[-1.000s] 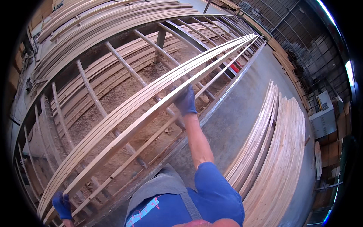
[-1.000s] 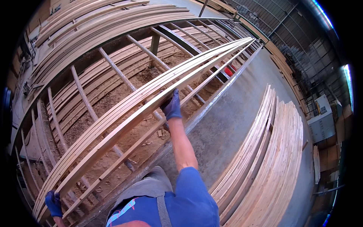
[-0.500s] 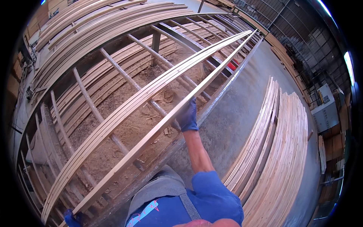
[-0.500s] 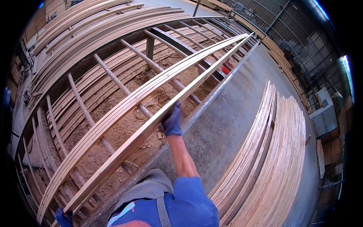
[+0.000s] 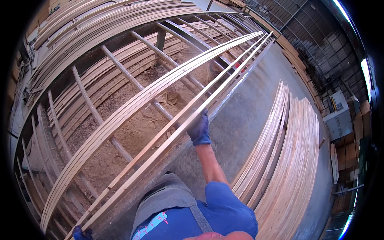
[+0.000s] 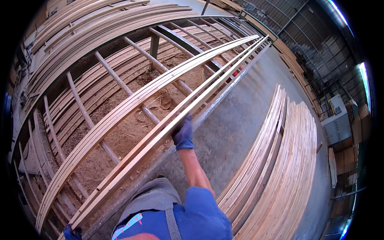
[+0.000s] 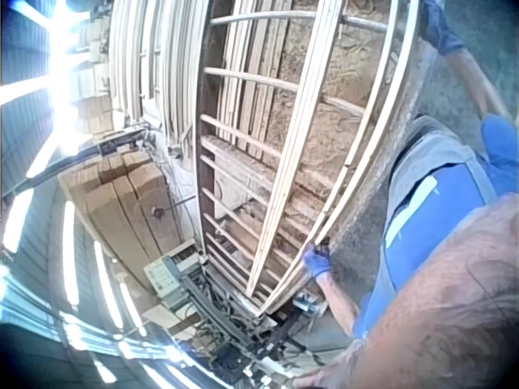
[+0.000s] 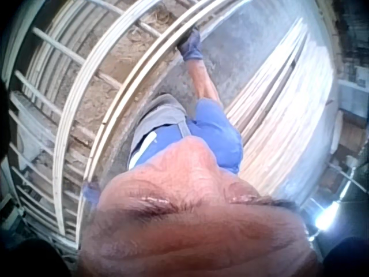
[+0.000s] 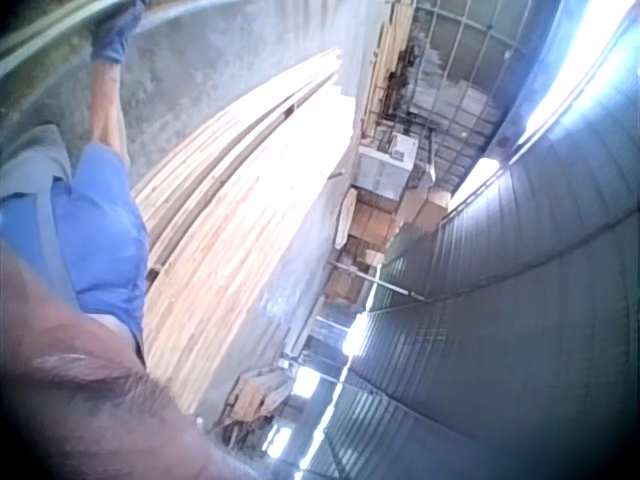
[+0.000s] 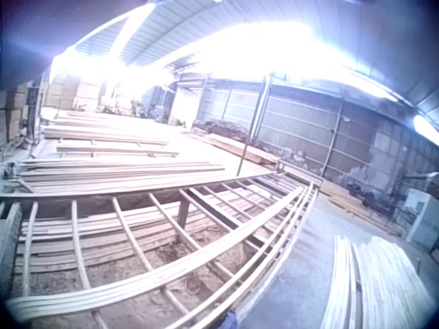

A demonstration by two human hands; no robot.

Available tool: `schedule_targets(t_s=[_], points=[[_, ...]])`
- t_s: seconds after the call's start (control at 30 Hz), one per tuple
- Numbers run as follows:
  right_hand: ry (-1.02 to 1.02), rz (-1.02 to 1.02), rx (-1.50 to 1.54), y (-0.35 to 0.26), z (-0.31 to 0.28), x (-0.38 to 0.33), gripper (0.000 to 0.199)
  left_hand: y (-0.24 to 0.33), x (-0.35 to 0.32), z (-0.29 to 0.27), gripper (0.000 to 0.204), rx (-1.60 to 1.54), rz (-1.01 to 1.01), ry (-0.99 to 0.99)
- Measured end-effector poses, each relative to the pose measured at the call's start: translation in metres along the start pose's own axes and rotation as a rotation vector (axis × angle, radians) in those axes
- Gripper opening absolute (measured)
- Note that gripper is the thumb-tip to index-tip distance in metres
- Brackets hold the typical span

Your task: The person picks up wooden planks from a stack and places them on a metal rack. They then use a handheld applicator to spread a white substance along the length of each plank. The person repeats this process for multiple planks, moving along the rack.

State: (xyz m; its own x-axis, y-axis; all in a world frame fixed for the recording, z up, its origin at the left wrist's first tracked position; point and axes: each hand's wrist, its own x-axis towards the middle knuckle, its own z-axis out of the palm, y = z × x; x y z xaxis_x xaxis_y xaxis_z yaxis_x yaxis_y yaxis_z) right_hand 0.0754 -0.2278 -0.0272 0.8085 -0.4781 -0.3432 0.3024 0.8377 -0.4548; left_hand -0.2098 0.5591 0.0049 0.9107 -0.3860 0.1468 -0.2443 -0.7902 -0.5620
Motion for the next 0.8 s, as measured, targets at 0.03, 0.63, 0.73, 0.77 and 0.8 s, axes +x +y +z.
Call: schedule_targets(t_s=[0.03, 0.63, 0.73, 0.77, 0.8], points=[[-0.017, -0.010, -0.013, 0.007, 0.006, 0.003, 0.047, -0.008, -0.032, 0.032, 0.030, 0.328, 0.067, 0.221], [-0.347, 0.026, -0.289, 0.058, 0.148, 0.002, 0.057, 0.038, 0.118, -0.058, 0.045, -1.355, -1.153, 0.453], [-0.413, 0.057, -0.328, 0.064, 0.151, 0.034, 0.050, 0.046, 0.153, -0.115, 0.049, -1.108, -0.910, 0.182], [-0.423, 0.036, -0.307, 0.059, 0.153, 0.038, 0.047, 0.042, 0.165, -0.135, 0.051, -0.777, -0.631, 0.014], [-0.414, 0.061, -0.190, 0.061, 0.143, 0.061, 0.048, 0.036, 0.181, -0.150, 0.053, -0.446, -0.339, -0.143]])
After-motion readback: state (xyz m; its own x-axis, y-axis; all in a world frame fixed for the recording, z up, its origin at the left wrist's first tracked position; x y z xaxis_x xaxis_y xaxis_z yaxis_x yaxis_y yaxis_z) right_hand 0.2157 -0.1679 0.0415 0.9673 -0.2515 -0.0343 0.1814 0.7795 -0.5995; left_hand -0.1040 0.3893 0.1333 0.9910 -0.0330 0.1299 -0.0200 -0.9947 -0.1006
